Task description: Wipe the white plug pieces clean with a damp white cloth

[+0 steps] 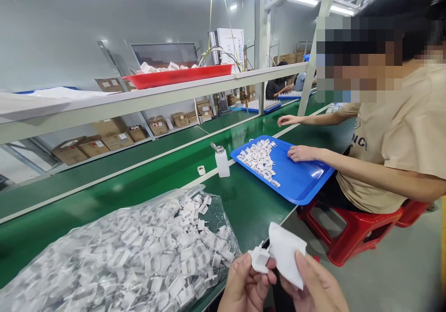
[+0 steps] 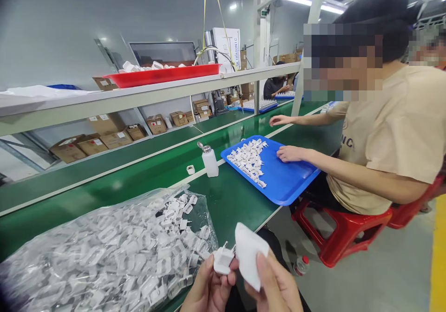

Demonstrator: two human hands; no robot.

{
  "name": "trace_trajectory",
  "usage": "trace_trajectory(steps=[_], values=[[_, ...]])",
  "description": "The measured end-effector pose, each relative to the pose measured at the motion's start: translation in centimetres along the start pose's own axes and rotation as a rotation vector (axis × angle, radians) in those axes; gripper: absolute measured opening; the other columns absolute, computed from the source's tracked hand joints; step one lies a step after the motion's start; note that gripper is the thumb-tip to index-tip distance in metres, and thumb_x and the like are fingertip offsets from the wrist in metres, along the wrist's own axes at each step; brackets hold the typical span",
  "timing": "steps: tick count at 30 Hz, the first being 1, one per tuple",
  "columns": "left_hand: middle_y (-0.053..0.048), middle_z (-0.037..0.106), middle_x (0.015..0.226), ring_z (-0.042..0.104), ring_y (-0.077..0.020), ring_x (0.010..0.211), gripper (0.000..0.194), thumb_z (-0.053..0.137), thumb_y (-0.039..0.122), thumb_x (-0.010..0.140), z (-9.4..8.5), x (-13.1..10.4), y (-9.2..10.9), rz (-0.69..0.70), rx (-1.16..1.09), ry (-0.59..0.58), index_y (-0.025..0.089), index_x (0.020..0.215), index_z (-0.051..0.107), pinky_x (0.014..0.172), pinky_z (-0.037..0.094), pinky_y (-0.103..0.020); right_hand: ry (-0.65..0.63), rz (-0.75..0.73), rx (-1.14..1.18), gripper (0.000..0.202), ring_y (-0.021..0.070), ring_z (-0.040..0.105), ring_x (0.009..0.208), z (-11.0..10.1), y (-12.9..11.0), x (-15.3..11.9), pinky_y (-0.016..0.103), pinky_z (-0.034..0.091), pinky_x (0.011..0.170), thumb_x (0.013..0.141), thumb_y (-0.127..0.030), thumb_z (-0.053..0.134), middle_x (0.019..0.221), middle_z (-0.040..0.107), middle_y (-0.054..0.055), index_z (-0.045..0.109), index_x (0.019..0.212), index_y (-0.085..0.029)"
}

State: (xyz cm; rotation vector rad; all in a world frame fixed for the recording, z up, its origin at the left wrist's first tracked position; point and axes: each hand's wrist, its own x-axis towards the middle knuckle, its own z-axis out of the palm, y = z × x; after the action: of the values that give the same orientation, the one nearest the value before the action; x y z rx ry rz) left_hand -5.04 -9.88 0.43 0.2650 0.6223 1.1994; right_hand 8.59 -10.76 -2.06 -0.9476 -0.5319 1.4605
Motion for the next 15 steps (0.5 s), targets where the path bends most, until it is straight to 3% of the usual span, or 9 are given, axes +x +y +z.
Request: trace_trajectory(steps=[2,4,8,12,15], values=[[-0.014,0.082,0.085,0.078,-0.0156,0.07,0.016,0.084,0.024,0.081,0.1,0.0,0.0,-0.06,-0.042,0.021,0.008,0.085,0.082,0.069,0.062,-0.015,0.093,-0.099,-0.189,0.044,0.0285,0.068,0.101,-0.7,0.0,0.4,0.028,0.058,0.073,0.083,-0.059,0.074,0.116,0.072,0.012,0.079,0.107,-0.022],[-0.015,0.083,0.09,0.079,-0.0172,0.076,0.013,0.079,0.019,0.086,0.4,0.0,-0.1,-0.098,-0.06,0.042,0.007,0.09,0.082,0.073,0.063,-0.016,0.096,-0.2,-0.432,0.042,0.0283,0.066,0.109,-0.9,-0.4,0.4,0.023,0.057,0.081,0.085,-0.058,0.071,0.119,0.07,0.012,0.081,0.099,-0.02],[-0.017,0.082,0.1,0.08,-0.0194,0.089,0.011,0.076,0.015,0.088,1.1,0.2,-0.3,-0.073,-0.006,0.06,0.008,0.092,0.083,0.085,0.062,-0.019,-0.073,-0.417,-0.642,0.036,0.0194,0.067,0.09,0.2,-1.8,-0.1,0.019,0.055,0.075,0.098,-0.05,0.056,0.099,0.067,0.007,0.08,0.094,-0.023],[-0.014,0.082,0.103,0.079,-0.0231,0.095,0.033,0.09,0.033,0.073,0.7,0.4,-0.6,0.163,0.224,0.048,0.017,0.101,0.083,0.09,0.061,-0.024,-0.266,-0.614,-0.802,0.029,0.0136,0.062,0.076,0.8,-3.0,0.2,0.019,0.052,0.071,0.104,-0.034,0.048,0.092,0.061,0.002,0.075,0.098,-0.025],[-0.011,0.083,0.096,0.079,-0.0245,0.089,0.036,0.087,0.041,0.074,0.1,0.4,-0.8,0.415,0.565,0.023,0.021,0.104,0.083,0.085,0.062,-0.026,-0.328,-0.577,-0.788,0.03,0.015,0.062,0.082,0.3,-3.3,0.8,0.021,0.052,0.073,0.105,-0.033,0.044,0.098,0.062,0.005,0.072,0.103,-0.024]])
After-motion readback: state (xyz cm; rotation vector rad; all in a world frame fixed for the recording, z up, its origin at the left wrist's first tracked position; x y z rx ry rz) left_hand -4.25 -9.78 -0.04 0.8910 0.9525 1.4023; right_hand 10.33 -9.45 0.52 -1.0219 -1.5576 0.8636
